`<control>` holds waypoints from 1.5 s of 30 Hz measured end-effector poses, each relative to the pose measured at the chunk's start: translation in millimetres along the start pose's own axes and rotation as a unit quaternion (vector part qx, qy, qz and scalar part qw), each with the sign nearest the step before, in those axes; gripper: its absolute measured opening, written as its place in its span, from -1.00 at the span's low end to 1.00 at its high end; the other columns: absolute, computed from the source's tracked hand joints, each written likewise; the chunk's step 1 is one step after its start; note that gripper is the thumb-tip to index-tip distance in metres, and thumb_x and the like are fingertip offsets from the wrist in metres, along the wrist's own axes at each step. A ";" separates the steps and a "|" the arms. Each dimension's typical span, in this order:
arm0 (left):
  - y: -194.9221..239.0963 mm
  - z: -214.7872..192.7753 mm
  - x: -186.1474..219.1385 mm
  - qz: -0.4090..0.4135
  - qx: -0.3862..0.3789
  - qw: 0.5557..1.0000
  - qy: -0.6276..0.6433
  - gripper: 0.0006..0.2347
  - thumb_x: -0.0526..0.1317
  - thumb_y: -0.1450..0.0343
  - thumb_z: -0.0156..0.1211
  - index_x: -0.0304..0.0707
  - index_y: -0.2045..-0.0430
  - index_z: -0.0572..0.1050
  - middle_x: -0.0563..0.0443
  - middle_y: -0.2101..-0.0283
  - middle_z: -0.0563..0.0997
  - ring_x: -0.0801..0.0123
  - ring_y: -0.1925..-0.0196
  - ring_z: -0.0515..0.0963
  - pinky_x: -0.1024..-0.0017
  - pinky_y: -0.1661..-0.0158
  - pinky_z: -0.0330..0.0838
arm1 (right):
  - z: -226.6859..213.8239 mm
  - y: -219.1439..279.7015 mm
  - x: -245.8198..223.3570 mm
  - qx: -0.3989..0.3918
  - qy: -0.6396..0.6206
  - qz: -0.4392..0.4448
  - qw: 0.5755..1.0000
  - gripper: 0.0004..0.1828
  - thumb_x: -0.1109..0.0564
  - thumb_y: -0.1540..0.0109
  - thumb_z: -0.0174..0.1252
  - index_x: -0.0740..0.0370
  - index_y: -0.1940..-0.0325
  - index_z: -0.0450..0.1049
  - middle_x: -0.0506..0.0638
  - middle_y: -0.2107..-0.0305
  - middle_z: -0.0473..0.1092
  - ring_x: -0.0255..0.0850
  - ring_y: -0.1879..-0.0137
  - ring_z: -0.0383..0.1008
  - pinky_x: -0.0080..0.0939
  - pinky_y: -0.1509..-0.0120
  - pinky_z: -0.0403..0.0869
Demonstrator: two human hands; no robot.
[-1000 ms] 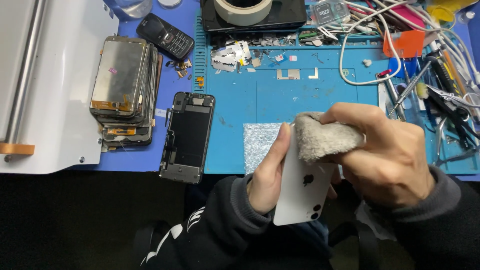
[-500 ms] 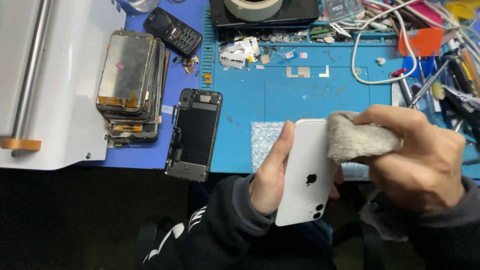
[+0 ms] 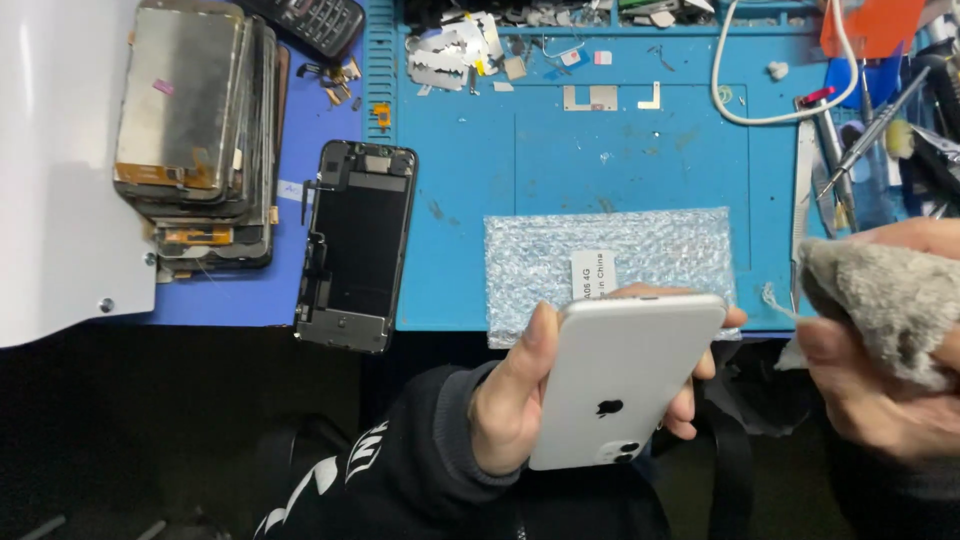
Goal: The recorder is cleaning the exterior of a white smartphone using a cloth and liquid cleaning solution.
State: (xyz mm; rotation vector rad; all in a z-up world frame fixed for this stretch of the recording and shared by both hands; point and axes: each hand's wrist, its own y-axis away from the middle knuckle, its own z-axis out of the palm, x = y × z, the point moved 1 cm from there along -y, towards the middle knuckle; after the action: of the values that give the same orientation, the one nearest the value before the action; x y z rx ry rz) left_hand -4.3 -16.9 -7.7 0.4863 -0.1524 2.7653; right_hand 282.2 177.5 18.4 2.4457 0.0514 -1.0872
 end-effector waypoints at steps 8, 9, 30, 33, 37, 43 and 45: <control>4.5 -21.3 -3.8 -0.054 -0.040 0.995 -0.072 -0.11 0.44 -0.52 -0.29 -0.54 -0.44 0.13 -0.23 -0.06 0.35 0.36 -0.04 0.45 0.29 -0.12 0.43 | 51.4 54.9 33.7 -0.048 -0.191 0.530 0.825 -0.36 -0.26 -0.25 0.15 0.33 -0.13 0.49 0.27 0.31 0.58 -0.06 0.34 0.59 -0.03 0.26 0.53; 3.4 -18.9 -2.3 -0.055 -0.039 0.995 -0.070 -0.11 0.44 -0.52 -0.29 -0.54 -0.44 0.13 -0.23 -0.06 0.35 0.36 -0.04 0.45 0.29 -0.12 0.43 | 45.6 60.5 37.6 -0.048 -0.190 0.532 0.824 -0.36 -0.26 -0.25 0.15 0.33 -0.13 0.49 0.27 0.31 0.58 -0.06 0.34 0.59 -0.03 0.26 0.53; 25.9 -52.7 -68.5 -0.053 0.105 0.953 0.279 -0.26 0.33 -0.72 -0.52 -0.60 -0.31 0.19 -0.51 0.02 0.52 -0.04 0.12 0.63 0.05 0.08 0.61 | 86.9 55.1 -32.8 -0.195 0.373 -0.445 0.790 -0.66 0.05 -0.02 0.34 0.25 0.20 0.61 0.23 -0.15 0.44 -0.07 0.07 0.63 -0.14 0.13 0.60; 22.7 -50.2 -62.6 -0.070 0.145 0.976 0.148 -0.22 0.33 -0.71 -0.50 -0.65 -0.36 0.21 -0.47 0.06 0.50 0.00 0.12 0.60 0.10 0.12 0.57 | 91.9 55.2 -39.4 -0.159 0.376 -0.435 0.803 -0.72 0.07 0.01 0.35 0.23 0.27 0.61 0.19 -0.11 0.45 -0.07 0.02 0.63 -0.15 0.10 0.60; 22.8 -46.7 -60.4 -0.083 0.165 0.965 0.187 -0.24 0.33 -0.68 -0.50 -0.56 -0.34 0.25 -0.40 0.04 0.51 0.07 0.15 0.61 0.13 0.14 0.60 | 109.1 53.5 -50.4 -0.161 0.354 -0.437 0.811 -0.74 0.11 0.00 0.36 0.26 0.27 0.62 0.15 -0.07 0.47 -0.11 0.06 0.63 -0.17 0.14 0.59; 24.0 -47.6 -67.6 -0.056 0.146 0.962 0.224 -0.25 0.35 -0.73 -0.49 -0.63 -0.18 0.26 -0.37 0.12 0.50 0.08 0.13 0.61 0.14 0.13 0.60 | 111.0 47.4 -58.0 -0.169 0.331 -0.450 0.812 -0.75 0.15 -0.05 0.32 0.28 0.22 0.62 0.11 -0.04 0.51 -0.17 0.14 0.61 -0.19 0.23 0.55; 22.3 -48.5 -66.2 -0.049 0.148 0.961 0.228 -0.25 0.35 -0.73 -0.48 -0.62 -0.18 0.26 -0.36 0.13 0.50 0.09 0.14 0.61 0.15 0.15 0.61 | 102.0 39.2 -46.0 -0.191 0.349 -0.457 0.796 -0.72 0.13 -0.02 0.29 0.26 0.22 0.61 0.13 -0.05 0.50 -0.16 0.12 0.62 -0.20 0.21 0.57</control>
State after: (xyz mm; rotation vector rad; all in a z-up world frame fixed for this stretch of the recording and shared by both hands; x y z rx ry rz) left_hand 31.8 -50.1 -77.3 -0.0854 0.3858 2.7266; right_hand 188.2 106.1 7.3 2.2580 1.6427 -0.2999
